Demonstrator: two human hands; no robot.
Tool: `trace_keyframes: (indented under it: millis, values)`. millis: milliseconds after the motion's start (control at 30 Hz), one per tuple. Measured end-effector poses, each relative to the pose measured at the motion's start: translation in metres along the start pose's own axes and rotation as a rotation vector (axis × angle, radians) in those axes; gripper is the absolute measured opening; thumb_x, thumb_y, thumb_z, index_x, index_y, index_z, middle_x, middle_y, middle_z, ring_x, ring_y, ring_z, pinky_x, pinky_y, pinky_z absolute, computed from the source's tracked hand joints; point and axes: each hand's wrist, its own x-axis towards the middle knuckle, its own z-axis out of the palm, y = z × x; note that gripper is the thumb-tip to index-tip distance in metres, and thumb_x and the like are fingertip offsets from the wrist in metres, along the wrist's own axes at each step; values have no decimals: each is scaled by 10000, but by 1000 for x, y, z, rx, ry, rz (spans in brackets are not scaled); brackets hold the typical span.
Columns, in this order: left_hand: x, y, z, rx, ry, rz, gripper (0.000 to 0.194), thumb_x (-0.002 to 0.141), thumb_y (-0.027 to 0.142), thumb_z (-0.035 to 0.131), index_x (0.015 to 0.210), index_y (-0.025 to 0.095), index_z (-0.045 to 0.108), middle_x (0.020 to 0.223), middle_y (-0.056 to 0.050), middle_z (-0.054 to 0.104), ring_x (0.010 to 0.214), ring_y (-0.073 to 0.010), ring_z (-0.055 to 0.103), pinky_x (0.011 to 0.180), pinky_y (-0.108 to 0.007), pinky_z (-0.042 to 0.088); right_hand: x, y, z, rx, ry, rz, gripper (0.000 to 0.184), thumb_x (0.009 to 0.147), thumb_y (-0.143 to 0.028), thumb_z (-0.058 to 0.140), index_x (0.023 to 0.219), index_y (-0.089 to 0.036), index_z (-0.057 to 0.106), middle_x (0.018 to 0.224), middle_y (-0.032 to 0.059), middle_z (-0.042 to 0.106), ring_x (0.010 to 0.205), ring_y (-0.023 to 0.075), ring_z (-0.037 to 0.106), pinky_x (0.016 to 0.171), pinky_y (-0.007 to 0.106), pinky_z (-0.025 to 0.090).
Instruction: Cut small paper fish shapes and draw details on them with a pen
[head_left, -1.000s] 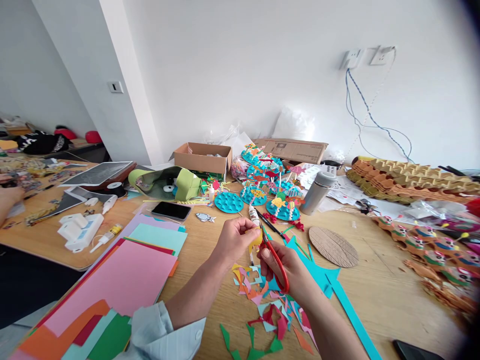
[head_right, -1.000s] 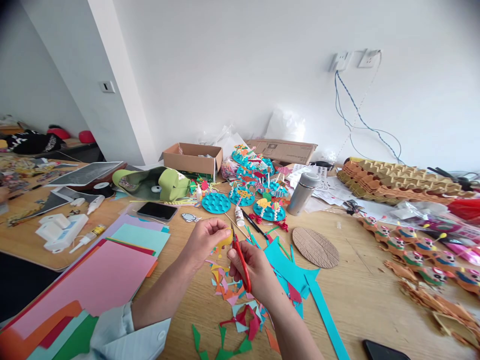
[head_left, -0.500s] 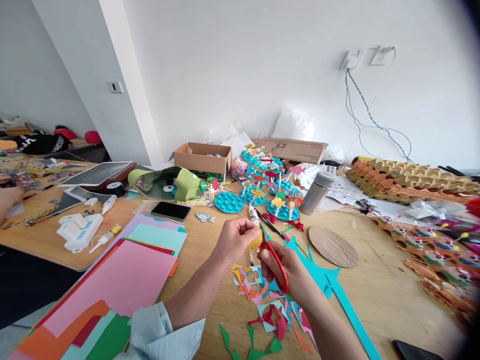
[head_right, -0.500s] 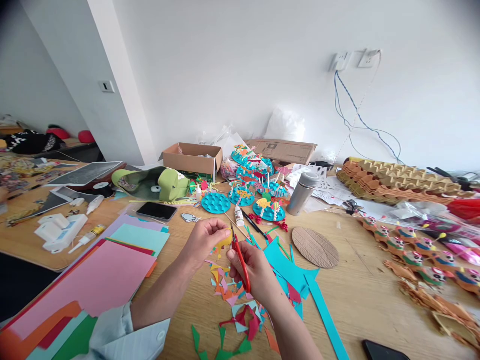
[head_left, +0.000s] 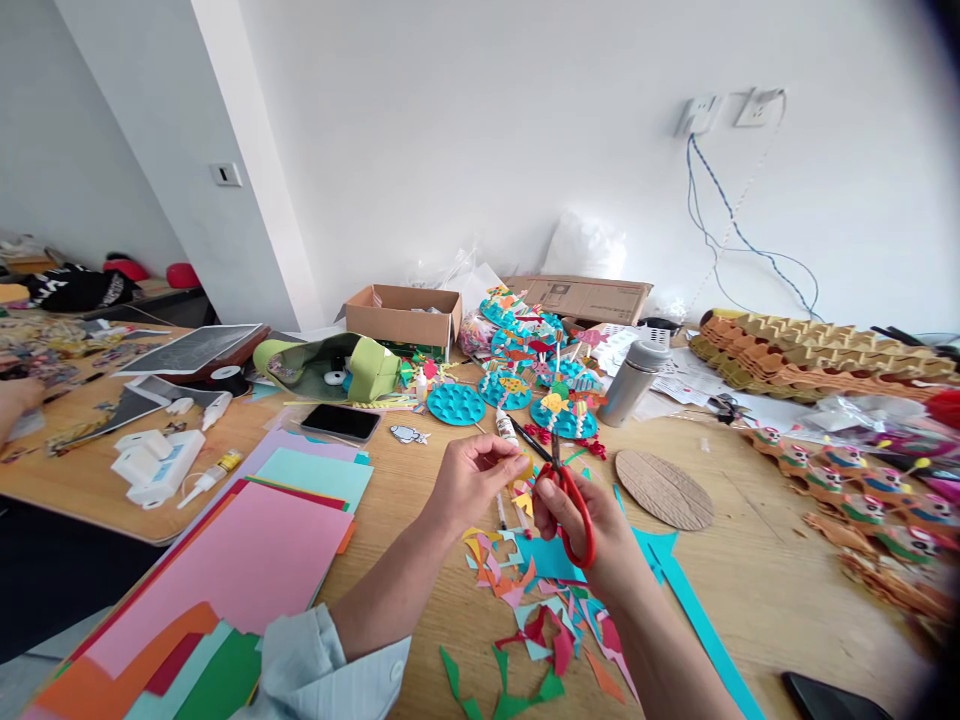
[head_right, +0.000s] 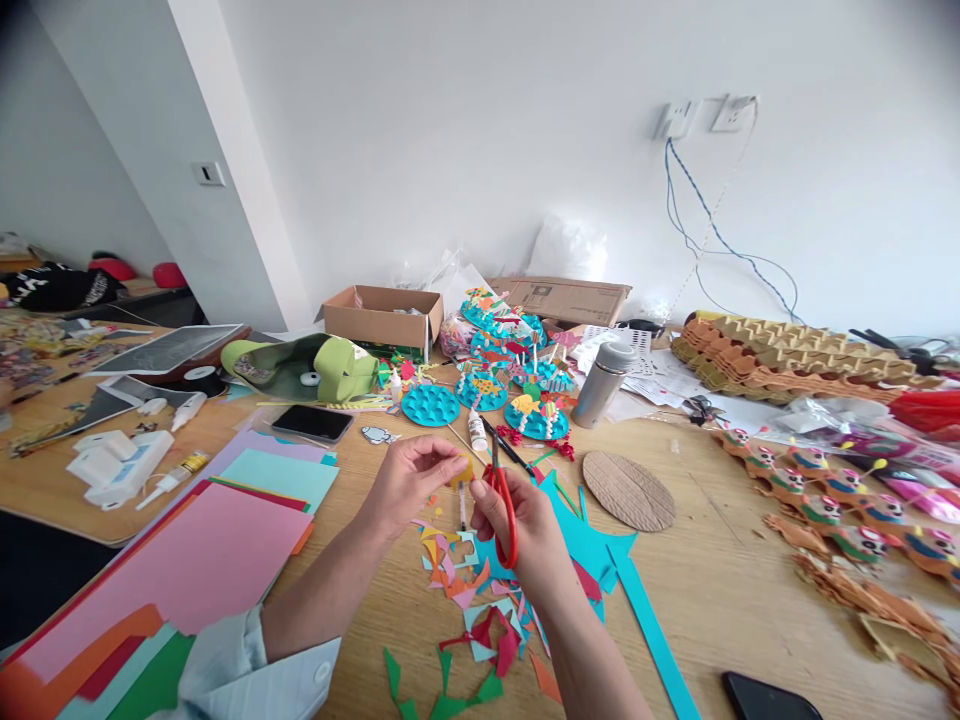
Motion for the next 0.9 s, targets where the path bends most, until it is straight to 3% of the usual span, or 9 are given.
trace_keyframes:
  millis: [167, 367, 600, 767, 900]
  values:
    - [-5, 4, 4, 303, -5, 441, 72, 805, 282, 690, 790, 240, 747, 857, -74, 670, 852, -204, 594, 791, -330, 464, -2, -6, -4, 159, 86, -118, 338, 820, -496, 633, 682, -189, 598, 651, 22, 583, 608, 160, 528, 583, 276, 427]
    - [-8, 4, 5, 425, -78, 558, 108, 845, 230, 642, 873, 261, 741, 923, -70, 680, 912, -205, 591, 838, -349, 455, -1, -7, -7, 250, 142, -126, 193, 798, -359, 679, 756, -182, 613, 677, 25, 588, 658, 171, 538, 617, 282, 434]
    - [-8, 14, -1, 335, -138, 368, 118, 837, 225, 616, 863, 242, 730, 969, -69, 669, 975, -211, 597, 928, -364, 421, -1, -8, -14, 182, 153, -171, 149, 816, -299, 635, 731, -177, 621, 707, 33, 600, 663, 166, 550, 621, 290, 448]
    - [0, 12, -18, -94, -144, 128, 79, 751, 191, 618, 758, 223, 689, 934, -39, 664, 958, -209, 607, 863, -358, 456, -1, -11, -25, 153, 202, -210, 177, 826, -281, 620, 674, -191, 622, 691, 27, 575, 637, 161, 540, 589, 288, 439]
    - [-4, 9, -23, -316, -140, -30, 72, 690, 253, 611, 650, 209, 653, 974, -51, 677, 1037, -258, 596, 928, -419, 436, -2, -12, -30, 87, 209, -220, 199, 838, -305, 630, 670, -198, 638, 692, 28, 594, 648, 167, 560, 606, 293, 453]
